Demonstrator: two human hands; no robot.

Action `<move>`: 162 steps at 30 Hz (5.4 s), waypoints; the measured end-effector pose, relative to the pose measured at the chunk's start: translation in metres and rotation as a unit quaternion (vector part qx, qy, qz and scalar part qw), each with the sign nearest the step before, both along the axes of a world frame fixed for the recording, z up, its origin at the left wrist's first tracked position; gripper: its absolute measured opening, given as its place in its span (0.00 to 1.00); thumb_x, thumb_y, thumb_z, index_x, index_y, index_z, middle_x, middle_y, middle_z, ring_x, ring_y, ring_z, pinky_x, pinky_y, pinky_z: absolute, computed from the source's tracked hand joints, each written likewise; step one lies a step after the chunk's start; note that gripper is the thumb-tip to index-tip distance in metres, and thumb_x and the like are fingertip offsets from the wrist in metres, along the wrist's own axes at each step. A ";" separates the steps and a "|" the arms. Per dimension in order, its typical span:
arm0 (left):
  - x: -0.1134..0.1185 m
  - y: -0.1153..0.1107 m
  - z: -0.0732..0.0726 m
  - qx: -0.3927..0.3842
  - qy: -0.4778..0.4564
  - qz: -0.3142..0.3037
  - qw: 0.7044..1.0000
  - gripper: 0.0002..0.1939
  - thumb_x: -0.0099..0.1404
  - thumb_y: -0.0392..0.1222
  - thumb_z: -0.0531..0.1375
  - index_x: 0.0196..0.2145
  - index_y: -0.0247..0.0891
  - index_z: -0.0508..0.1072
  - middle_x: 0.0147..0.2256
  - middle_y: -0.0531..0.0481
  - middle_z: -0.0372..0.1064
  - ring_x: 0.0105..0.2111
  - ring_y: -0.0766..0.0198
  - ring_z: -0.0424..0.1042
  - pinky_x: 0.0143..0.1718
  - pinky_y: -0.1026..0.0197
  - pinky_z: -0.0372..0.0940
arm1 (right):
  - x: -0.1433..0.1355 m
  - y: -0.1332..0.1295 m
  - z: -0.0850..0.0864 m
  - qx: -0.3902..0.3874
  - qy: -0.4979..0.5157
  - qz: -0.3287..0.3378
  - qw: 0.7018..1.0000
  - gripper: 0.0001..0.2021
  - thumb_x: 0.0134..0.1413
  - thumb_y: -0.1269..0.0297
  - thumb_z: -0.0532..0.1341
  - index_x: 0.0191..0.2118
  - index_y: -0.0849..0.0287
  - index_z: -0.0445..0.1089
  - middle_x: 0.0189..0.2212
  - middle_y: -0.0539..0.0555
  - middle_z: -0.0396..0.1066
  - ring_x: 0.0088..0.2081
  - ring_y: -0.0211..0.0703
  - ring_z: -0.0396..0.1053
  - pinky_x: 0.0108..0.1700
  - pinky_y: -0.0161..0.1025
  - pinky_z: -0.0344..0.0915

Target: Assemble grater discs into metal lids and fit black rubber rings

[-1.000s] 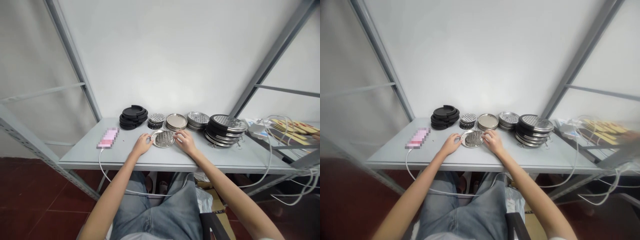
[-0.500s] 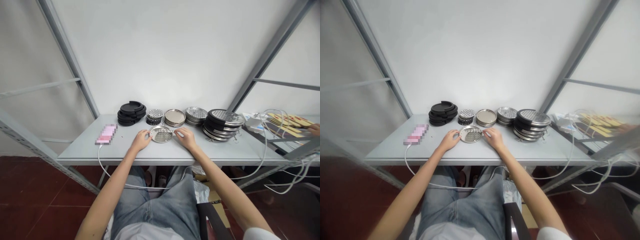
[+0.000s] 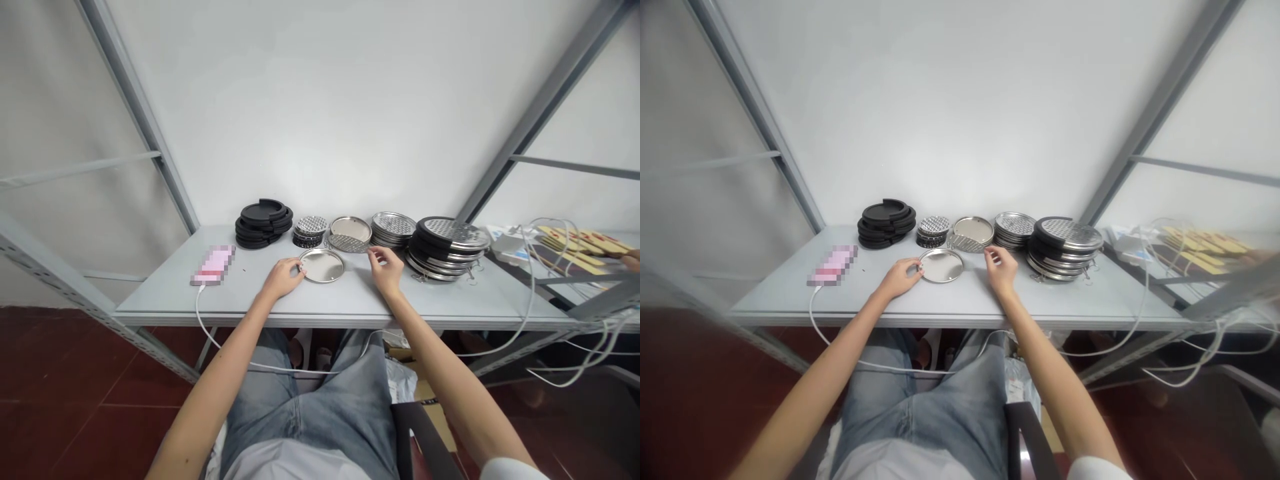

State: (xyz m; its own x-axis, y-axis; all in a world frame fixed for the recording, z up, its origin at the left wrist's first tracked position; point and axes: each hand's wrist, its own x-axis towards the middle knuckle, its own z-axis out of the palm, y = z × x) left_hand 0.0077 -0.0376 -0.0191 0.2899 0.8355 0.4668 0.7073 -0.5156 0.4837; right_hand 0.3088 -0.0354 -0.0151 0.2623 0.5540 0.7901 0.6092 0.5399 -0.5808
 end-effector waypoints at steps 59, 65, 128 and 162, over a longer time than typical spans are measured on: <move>0.001 -0.006 0.009 -0.036 0.063 -0.028 0.997 0.15 0.66 0.46 0.58 0.49 0.44 0.77 0.50 0.52 0.75 0.58 0.50 0.66 0.61 0.49 0.59 | -0.009 0.010 -0.010 -0.261 -0.055 0.193 0.944 0.17 0.52 0.61 0.62 0.46 0.63 0.75 0.38 0.58 0.78 0.39 0.48 0.75 0.45 0.44 0.71; 0.002 -0.007 0.010 -0.032 0.067 -0.029 0.997 0.15 0.66 0.45 0.58 0.49 0.44 0.77 0.50 0.52 0.74 0.58 0.50 0.66 0.61 0.48 0.60 | -0.010 0.005 -0.006 -0.261 -0.071 0.187 0.944 0.15 0.51 0.63 0.61 0.44 0.63 0.76 0.37 0.58 0.79 0.38 0.47 0.76 0.43 0.43 0.71; 0.005 -0.010 0.010 0.029 0.077 -0.051 0.995 0.18 0.66 0.44 0.57 0.53 0.40 0.72 0.49 0.45 0.73 0.55 0.52 0.66 0.59 0.50 0.61 | -0.030 -0.010 0.005 -0.243 -0.343 0.086 0.903 0.20 0.57 0.70 0.53 0.53 0.62 0.72 0.52 0.63 0.72 0.51 0.52 0.70 0.54 0.45 0.65; 0.006 -0.011 0.008 -0.012 0.102 -0.063 0.993 0.28 0.64 0.58 0.59 0.54 0.38 0.73 0.61 0.41 0.62 0.62 0.49 0.59 0.63 0.48 0.55 | -0.022 0.005 -0.008 -0.212 -0.340 0.127 0.908 0.22 0.67 0.57 0.48 0.54 0.59 0.72 0.56 0.62 0.69 0.58 0.53 0.65 0.59 0.48 0.62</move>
State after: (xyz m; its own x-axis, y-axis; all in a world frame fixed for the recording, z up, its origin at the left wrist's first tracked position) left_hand 0.0135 -0.0485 -0.0106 0.4796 0.7965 0.3682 0.7221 -0.5966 0.3501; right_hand 0.2868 -0.0304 -0.0233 -0.3834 0.8206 0.4239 0.7921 0.5282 -0.3060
